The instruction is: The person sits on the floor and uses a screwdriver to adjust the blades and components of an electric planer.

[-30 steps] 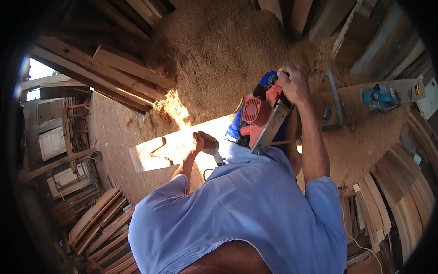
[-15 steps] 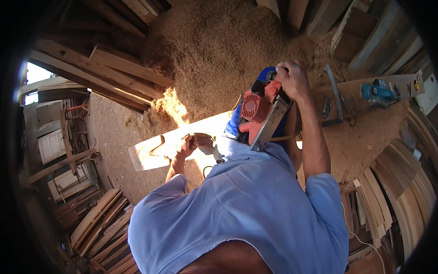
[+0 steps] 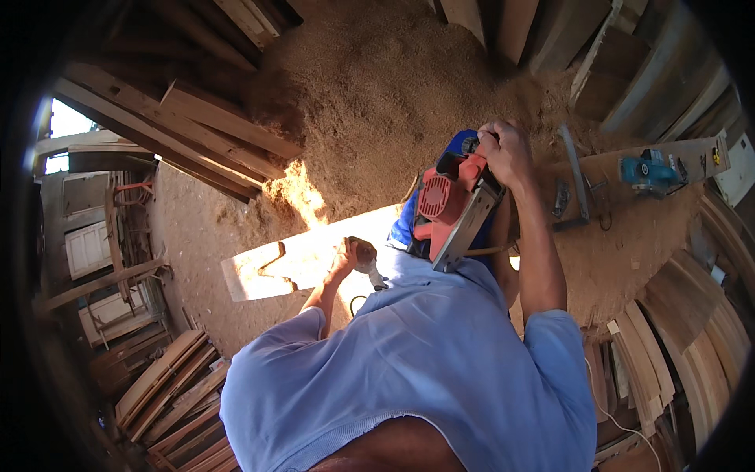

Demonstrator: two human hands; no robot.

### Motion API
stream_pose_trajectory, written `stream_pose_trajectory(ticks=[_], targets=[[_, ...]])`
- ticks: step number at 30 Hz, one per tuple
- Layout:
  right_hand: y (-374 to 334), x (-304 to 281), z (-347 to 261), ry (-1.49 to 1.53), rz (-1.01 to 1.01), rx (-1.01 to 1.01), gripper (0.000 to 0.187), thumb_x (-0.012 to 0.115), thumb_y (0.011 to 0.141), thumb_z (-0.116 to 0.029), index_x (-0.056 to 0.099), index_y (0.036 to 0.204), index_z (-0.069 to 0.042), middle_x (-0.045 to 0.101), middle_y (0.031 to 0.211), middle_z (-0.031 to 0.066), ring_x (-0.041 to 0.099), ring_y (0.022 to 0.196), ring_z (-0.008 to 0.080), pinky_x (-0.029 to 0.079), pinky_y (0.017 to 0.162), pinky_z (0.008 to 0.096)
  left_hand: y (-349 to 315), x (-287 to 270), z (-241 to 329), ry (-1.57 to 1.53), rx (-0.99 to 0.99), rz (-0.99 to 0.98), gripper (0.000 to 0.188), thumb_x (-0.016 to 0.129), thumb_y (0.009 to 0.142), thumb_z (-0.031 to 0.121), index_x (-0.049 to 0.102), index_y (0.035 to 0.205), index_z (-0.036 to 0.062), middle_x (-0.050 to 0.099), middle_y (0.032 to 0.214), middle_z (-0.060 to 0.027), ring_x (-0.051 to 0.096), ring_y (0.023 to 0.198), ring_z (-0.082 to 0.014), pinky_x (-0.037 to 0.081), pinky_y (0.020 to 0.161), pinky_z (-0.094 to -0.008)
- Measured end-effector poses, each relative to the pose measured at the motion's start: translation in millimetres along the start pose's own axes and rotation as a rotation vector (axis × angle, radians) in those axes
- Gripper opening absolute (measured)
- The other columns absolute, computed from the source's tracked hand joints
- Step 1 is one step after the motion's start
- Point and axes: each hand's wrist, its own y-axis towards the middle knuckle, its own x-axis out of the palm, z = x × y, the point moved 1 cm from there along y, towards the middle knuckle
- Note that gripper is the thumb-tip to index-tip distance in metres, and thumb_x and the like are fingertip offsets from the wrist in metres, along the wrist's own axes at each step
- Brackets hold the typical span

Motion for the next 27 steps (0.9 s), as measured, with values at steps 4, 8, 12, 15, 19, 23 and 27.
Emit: stream_pose_trajectory(ticks=[4,8,12,15,19,23,27], targets=[[-0.6,2.4,2.7,0.006,0.008,0.002,0.016,0.064,0.088,-0.013,0.07,0.092,0.001,0.068,0.089,0.0198,0.064,0.089,0.0341,0.049,0.081,0.0419,1.3,1.0,1.8,-0.026,0.009,-0.023,0.026,0.062,0.097,0.035,0.059,0.102,0.0098,0.066,0.09,-0.0077,0.059,0.076,-0.0172,0.045,0.056,-0.0297],[0.9,1.0,1.5,0.001,0.028,0.015,0.018,0.064,0.088,-0.015,0.07,0.093,0.001,0.068,0.092,0.0203,0.065,0.089,0.0344,0.049,0.08,0.0419,0.8,-1.0,11.4,-0.098,0.038,-0.076,0.026,0.062,0.097,0.036,0.059,0.102,0.0101,0.066,0.09,-0.0075,0.058,0.075,-0.0169,0.045,0.055,-0.0294],[2.4,2.8,5.9,0.05,-0.018,-0.026,0.022,0.061,0.09,-0.018,0.07,0.094,0.001,0.069,0.088,0.0186,0.066,0.085,0.0319,0.05,0.077,0.0407,-0.2,-10.6,19.8,-0.25,0.085,-0.182,0.026,0.062,0.097,0.036,0.059,0.101,0.0103,0.066,0.089,-0.0073,0.058,0.074,-0.0166,0.044,0.055,-0.0292],[1.1,4.1,1.6,0.088,-0.031,0.064,0.022,0.061,0.09,-0.019,0.069,0.094,0.001,0.069,0.086,0.0184,0.066,0.081,0.0312,0.05,0.076,0.0395,-11.1,6.6,40.1,-0.413,0.23,-0.326,0.023,0.06,0.098,0.036,0.06,0.096,0.0134,0.064,0.086,-0.0056,0.052,0.068,-0.0127,0.039,0.05,-0.0249],[0.8,-0.1,0.2,0.042,-0.023,0.048,0.023,0.062,0.091,-0.019,0.069,0.097,0.001,0.069,0.09,0.0182,0.067,0.083,0.0311,0.051,0.076,0.0387,-28.5,43.0,87.4,-0.42,0.279,-0.437,0.017,0.055,0.096,0.026,0.059,0.093,0.0096,0.06,0.08,-0.0105,0.052,0.066,-0.0159,0.039,0.045,-0.0226],[0.4,0.1,0.0,0.003,-0.017,0.028,0.023,0.063,0.091,-0.02,0.07,0.098,0.001,0.07,0.093,0.0189,0.067,0.087,0.0322,0.051,0.079,0.0393,-40.3,66.7,108.6,-0.369,0.188,-0.397,0.031,0.058,0.095,0.039,0.059,0.087,0.0097,0.057,0.074,-0.0059,0.053,0.064,-0.0148,0.039,0.045,-0.0241],[-1.4,2.6,5.4,0.005,0.018,0.008,0.023,0.063,0.09,-0.02,0.07,0.098,0.0,0.07,0.093,0.0197,0.067,0.09,0.0335,0.051,0.081,0.0401,-15.8,46.9,82.8,0.074,-0.043,-0.031,0.046,0.058,0.093,0.054,0.06,0.083,0.0086,0.049,0.055,-0.004,0.047,0.047,-0.0184,0.041,0.044,-0.0303]])
